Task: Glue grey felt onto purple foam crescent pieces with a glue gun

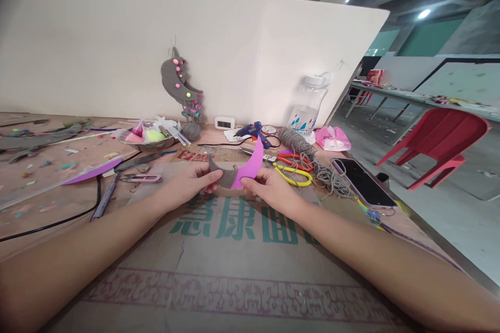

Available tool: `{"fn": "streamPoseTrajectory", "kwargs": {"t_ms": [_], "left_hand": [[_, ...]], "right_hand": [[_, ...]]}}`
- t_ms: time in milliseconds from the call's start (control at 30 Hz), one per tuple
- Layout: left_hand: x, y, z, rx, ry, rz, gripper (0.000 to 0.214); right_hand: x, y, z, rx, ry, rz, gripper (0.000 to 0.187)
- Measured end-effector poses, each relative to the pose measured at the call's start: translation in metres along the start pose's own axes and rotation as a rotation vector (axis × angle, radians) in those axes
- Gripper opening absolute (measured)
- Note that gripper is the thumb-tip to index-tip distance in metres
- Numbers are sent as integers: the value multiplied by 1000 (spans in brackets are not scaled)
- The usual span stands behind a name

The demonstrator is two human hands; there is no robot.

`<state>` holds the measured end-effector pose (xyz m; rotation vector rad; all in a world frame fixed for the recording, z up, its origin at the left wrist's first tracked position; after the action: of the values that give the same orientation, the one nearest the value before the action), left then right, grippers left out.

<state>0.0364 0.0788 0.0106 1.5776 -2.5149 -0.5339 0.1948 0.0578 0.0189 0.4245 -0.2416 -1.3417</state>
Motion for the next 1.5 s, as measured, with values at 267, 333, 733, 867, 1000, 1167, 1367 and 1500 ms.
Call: {"fn": "streamPoseTrajectory", "kwargs": {"t_ms": [267, 333, 733, 867, 1000, 1167, 1367, 1500], "left_hand": [[2, -6, -8, -57, -52, 36, 38], [3, -7, -10, -56, -65, 49, 38], [1, -5, -4, -40, -17, 32, 42], [2, -7, -8, -52, -44, 40, 41], [4, -11, -11, -53, -64, 68, 41], [6, -14, -6, -48, -49, 91, 41], [5, -11, -4, -77, -42, 63, 41], [3, -7, -8, -31, -69, 40, 39]], "right_hand": [[-1, 1, -2, -39, 18, 9, 35], [-1, 1, -2, -40, 14, 11, 35], [0, 0, 1, -56, 33, 28, 38], [-1, -1, 1, -6, 42, 37, 37], [-2, -3, 1, 0, 36, 56, 36], [-3, -3, -2, -30, 27, 53, 28], [-2, -1, -2, 14, 45, 34, 32], [-1, 0, 2, -17, 57, 24, 39]]}}
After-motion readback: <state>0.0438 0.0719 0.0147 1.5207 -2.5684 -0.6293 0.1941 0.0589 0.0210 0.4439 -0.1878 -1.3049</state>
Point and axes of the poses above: each hand's wrist, its own x-axis away from the middle knuckle, its own y-axis out of the back of the hand, z = x × y, the point moved 9 cm from there along -x, towards the middle knuckle, and after that the axes turned 3 degrees about -z, right-handed, at the moved point
